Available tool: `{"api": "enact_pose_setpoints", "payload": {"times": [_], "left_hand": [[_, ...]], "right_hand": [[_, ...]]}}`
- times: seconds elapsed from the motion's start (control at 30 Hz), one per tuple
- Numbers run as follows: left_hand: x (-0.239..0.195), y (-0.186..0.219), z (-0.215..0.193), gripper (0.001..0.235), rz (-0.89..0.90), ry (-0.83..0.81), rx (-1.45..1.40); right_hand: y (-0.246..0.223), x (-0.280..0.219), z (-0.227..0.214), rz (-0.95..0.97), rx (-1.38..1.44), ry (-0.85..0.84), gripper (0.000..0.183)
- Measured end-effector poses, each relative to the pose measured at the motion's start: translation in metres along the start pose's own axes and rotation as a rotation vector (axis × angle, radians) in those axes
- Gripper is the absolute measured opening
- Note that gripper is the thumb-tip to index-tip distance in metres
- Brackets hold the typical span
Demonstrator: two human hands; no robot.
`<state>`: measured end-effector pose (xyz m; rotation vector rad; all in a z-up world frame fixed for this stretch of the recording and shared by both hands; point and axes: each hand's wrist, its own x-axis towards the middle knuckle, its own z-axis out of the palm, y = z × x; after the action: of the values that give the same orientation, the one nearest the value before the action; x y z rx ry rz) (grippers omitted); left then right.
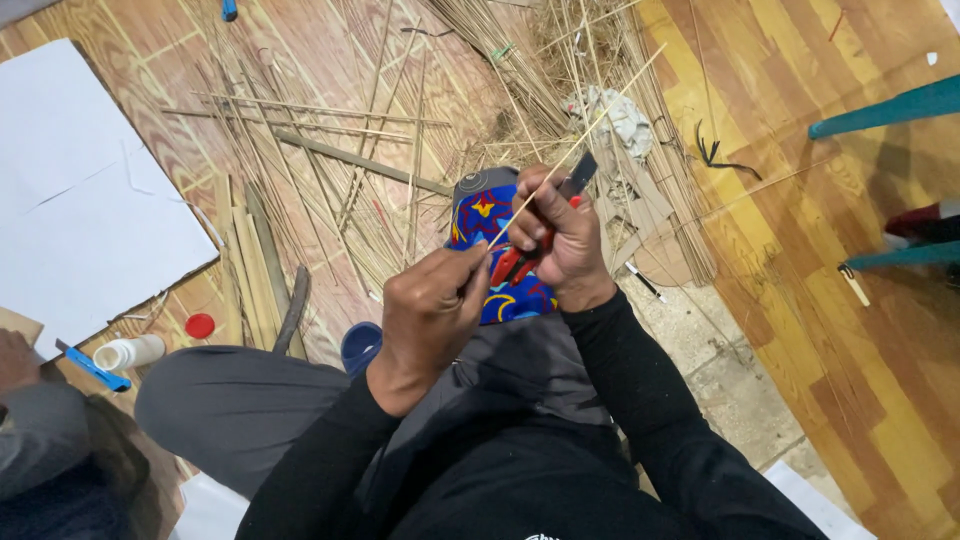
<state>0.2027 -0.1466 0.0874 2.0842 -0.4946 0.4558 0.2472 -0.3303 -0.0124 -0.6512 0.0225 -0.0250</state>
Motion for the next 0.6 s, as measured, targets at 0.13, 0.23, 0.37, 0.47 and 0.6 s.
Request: {"api": "enact_pose_setpoints", "payload": {"times": [0.13, 0.23, 0.37, 0.47, 0.6], "left_hand": [[-0.014, -0.001, 0.000, 0.005, 0.021, -0.004, 0.060], [-0.023, -0.006, 0.003, 0.003, 0.060, 0.004, 0.146], [-0.030, -0.015, 0.010, 0.006, -0.474, -0.129, -0.331], [-0.029, -0.021, 0.019, 0.013, -0.958, -0.185, -0.628], [-0.052, -0.058, 0.054, 0.024, -1.266, -0.163, -0.866]], "right_hand": [[-0.009, 0.012, -0.020, -0.006, 0.024, -0.007, 0.013], [-0.017, 0.018, -0.031, -0.004, 0.031, -0.005, 0.015], [-0.025, 0.021, -0.031, 0.006, -0.097, 0.081, 0.015], [-0.035, 0.012, -0.009, -0.002, -0.498, 0.184, 0.022], [-0.051, -0.030, 0.011, -0.059, -1.596, 0.037, 0.042]]}}
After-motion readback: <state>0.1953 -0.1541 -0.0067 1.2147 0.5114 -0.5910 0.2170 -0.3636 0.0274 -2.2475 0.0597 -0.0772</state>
